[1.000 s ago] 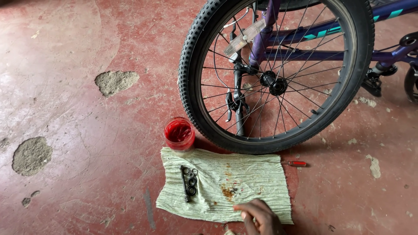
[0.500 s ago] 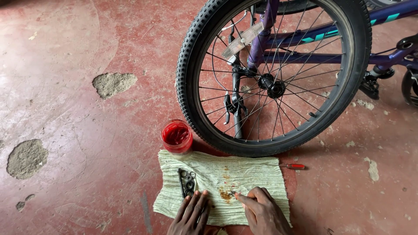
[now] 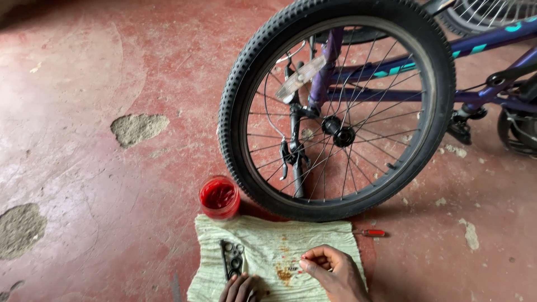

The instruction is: Applying grease to a bicycle wheel hub and installing individual ball bearings into the hub race.

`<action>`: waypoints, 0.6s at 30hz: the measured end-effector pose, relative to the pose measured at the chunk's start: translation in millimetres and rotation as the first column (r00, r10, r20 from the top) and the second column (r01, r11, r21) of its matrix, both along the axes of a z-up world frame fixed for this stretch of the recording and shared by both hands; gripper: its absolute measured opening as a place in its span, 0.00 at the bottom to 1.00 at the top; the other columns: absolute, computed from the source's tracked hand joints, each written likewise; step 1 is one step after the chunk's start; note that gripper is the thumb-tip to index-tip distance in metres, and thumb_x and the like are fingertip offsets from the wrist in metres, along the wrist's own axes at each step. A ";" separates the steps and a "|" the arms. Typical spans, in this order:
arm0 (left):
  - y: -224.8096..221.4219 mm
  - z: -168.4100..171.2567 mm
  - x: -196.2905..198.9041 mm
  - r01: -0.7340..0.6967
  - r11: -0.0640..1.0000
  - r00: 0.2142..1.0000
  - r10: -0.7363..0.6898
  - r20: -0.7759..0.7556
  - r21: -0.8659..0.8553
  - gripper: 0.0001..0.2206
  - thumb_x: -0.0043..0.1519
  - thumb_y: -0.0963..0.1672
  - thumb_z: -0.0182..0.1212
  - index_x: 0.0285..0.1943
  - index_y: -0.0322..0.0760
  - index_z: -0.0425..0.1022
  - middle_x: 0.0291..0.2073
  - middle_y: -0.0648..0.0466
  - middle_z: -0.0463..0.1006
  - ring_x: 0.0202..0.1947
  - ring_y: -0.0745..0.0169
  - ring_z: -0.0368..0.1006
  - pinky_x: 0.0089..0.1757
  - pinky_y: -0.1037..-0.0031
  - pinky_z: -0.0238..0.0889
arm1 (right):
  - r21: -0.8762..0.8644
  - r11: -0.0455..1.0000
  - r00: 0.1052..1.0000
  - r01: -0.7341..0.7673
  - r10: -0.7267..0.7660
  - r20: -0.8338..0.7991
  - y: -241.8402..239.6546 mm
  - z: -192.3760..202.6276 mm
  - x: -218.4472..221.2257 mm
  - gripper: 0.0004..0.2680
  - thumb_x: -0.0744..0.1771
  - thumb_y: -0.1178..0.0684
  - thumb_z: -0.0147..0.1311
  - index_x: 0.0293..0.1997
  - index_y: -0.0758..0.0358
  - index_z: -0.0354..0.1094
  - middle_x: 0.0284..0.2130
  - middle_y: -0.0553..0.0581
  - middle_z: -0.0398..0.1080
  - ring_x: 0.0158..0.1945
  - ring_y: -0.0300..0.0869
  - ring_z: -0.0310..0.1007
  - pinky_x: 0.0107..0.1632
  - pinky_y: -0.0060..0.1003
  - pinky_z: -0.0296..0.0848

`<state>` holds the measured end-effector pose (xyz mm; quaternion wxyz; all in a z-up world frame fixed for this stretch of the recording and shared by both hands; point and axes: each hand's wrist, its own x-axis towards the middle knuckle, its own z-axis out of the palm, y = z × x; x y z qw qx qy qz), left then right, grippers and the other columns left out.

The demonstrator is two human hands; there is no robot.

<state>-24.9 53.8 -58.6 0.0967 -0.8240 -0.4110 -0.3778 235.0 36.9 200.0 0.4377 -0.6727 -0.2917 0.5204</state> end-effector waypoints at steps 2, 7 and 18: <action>15.1 -54.9 0.0 -0.040 0.998 0.999 0.040 -0.002 -0.054 0.13 0.56 0.51 0.65 0.48 0.52 0.82 0.43 0.73 0.83 0.49 0.72 0.78 0.53 0.70 0.69 | 0.023 1.000 1.000 0.007 -0.006 -0.010 9.9 7.9 3.6 0.08 0.60 0.61 0.68 0.37 0.77 0.82 0.26 0.62 0.77 0.30 0.42 0.69 0.38 0.32 0.68; 69.3 176.9 30.6 0.038 0.983 0.965 0.011 0.263 -0.179 0.10 0.44 0.50 0.73 0.30 0.48 0.82 0.46 0.56 0.81 0.43 0.59 0.78 0.47 0.63 0.71 | -0.096 0.993 0.996 0.068 -0.073 -0.057 42.9 69.0 9.8 0.13 0.60 0.53 0.65 0.41 0.77 0.81 0.28 0.65 0.76 0.31 0.46 0.72 0.33 0.36 0.65; 215.5 458.8 79.9 0.069 0.837 0.864 0.222 0.452 -0.543 0.31 0.60 0.52 0.63 0.68 0.30 0.62 0.52 0.40 0.76 0.48 0.46 0.75 0.46 0.58 0.68 | 0.376 0.894 0.938 0.244 -0.316 0.141 103.0 168.6 48.1 0.14 0.63 0.57 0.59 0.53 0.71 0.75 0.35 0.58 0.73 0.35 0.39 0.67 0.37 0.33 0.67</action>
